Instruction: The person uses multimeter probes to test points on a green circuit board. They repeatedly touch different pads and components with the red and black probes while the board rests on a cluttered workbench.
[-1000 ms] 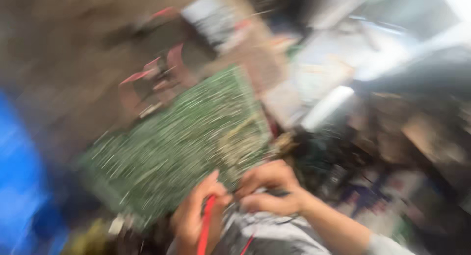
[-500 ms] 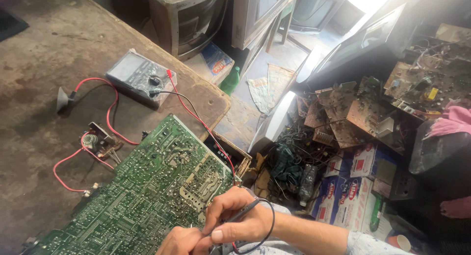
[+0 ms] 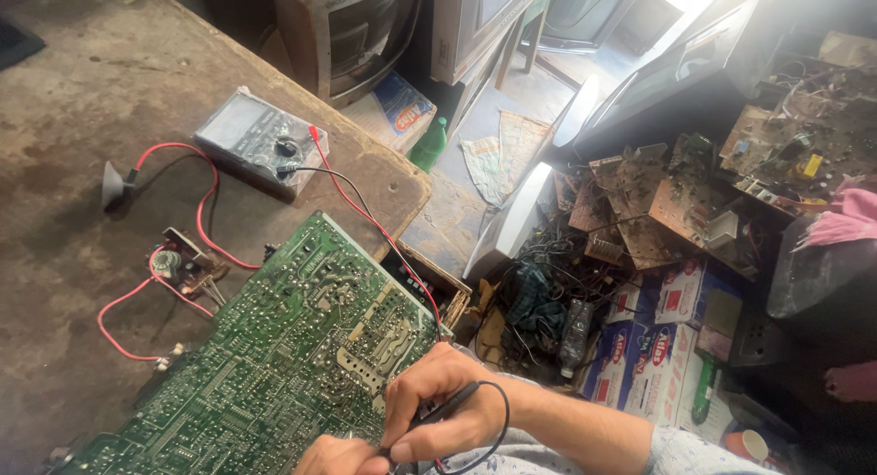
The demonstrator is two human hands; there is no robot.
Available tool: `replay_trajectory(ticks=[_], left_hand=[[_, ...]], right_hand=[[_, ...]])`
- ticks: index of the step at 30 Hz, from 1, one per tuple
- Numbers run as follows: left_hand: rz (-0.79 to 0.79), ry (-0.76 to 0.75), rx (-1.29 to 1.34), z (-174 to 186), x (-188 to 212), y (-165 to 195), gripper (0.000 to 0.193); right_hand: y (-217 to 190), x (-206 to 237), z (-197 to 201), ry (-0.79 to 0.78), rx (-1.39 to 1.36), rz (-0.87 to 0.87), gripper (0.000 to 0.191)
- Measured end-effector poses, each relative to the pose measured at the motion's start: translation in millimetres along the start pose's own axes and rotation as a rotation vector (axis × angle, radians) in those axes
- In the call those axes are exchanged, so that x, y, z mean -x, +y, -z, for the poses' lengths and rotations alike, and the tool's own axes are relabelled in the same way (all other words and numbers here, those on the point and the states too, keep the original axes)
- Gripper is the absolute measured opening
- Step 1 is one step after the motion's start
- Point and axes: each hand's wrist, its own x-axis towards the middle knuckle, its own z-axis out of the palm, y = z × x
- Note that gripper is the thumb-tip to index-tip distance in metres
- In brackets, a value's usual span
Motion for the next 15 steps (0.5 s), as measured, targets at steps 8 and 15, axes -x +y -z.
replay_trajectory(ticks=[8, 15], left_hand=[[0.186, 0.34, -0.153, 31, 28, 34, 0.011], [0.361, 0.843, -0.351, 17, 16, 139, 0.011]], right_hand=[[21, 8, 19, 0.253, -0.08, -0.006, 0.018], [50, -4, 34, 0.339, 0.197, 0.15, 0.017]])
